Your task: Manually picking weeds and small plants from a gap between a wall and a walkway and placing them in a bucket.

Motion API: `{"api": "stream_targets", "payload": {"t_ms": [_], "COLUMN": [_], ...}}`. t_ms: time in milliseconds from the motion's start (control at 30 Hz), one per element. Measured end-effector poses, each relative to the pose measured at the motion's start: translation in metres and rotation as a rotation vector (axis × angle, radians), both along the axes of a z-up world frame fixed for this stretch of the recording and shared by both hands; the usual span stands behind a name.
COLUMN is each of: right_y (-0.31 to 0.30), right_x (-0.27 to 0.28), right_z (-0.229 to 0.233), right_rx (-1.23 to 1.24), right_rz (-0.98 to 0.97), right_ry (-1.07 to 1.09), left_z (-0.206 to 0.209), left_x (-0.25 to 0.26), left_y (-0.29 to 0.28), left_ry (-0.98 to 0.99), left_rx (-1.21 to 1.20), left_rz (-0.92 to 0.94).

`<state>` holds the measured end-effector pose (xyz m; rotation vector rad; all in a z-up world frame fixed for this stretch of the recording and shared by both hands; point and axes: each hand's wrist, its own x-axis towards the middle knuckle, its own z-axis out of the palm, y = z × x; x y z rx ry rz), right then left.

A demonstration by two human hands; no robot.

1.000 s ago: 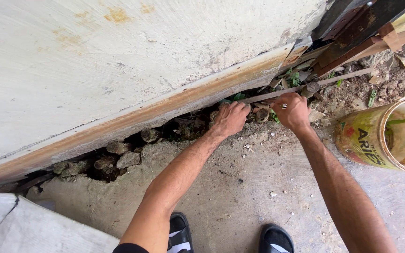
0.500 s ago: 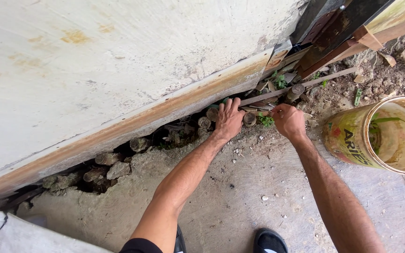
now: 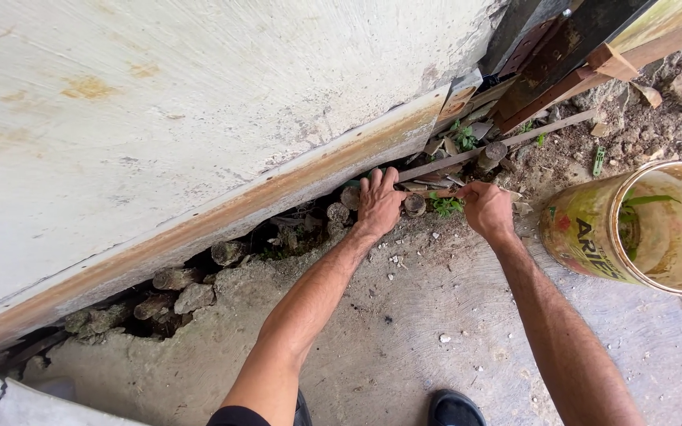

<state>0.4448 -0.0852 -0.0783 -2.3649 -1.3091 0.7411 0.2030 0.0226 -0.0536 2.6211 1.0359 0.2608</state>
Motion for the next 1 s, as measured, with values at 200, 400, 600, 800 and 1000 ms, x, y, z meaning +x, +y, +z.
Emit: {"api": "stream_targets", "payload": {"t_ms": [200, 400, 600, 800, 1000], "right_y": [0.003, 0.004, 0.007, 0.005, 0.006], "right_x": [-0.011, -0.007, -0.026, -0.045, -0.025], "right_z": [0.008, -0.02, 0.051, 0.072, -0.015], "right_rx": [-0.01, 0.085, -0.032, -0.222, -0.092], "right_rz": [0.047, 0.131, 0.247, 0.388, 0.358], "right_ry": [-0.022, -0.09, -0.056, -0.26, -0.383], "left_z": [0.01, 0.026, 0.015, 0.016, 0.031], "left_x": [-0.004, -0.016, -0.021, -0.028, -0.037], "left_y": [-0.001, 0.0, 0.002, -0.001, -0.006], "left_ry": [0.026, -0.083, -0.089, -0.158, -0.189], "left_rx": [-0.011, -0.006, -0.063, -0.03, -0.04], "left_rz": [-0.002, 0.002, 0.012, 0.011, 0.023]}}
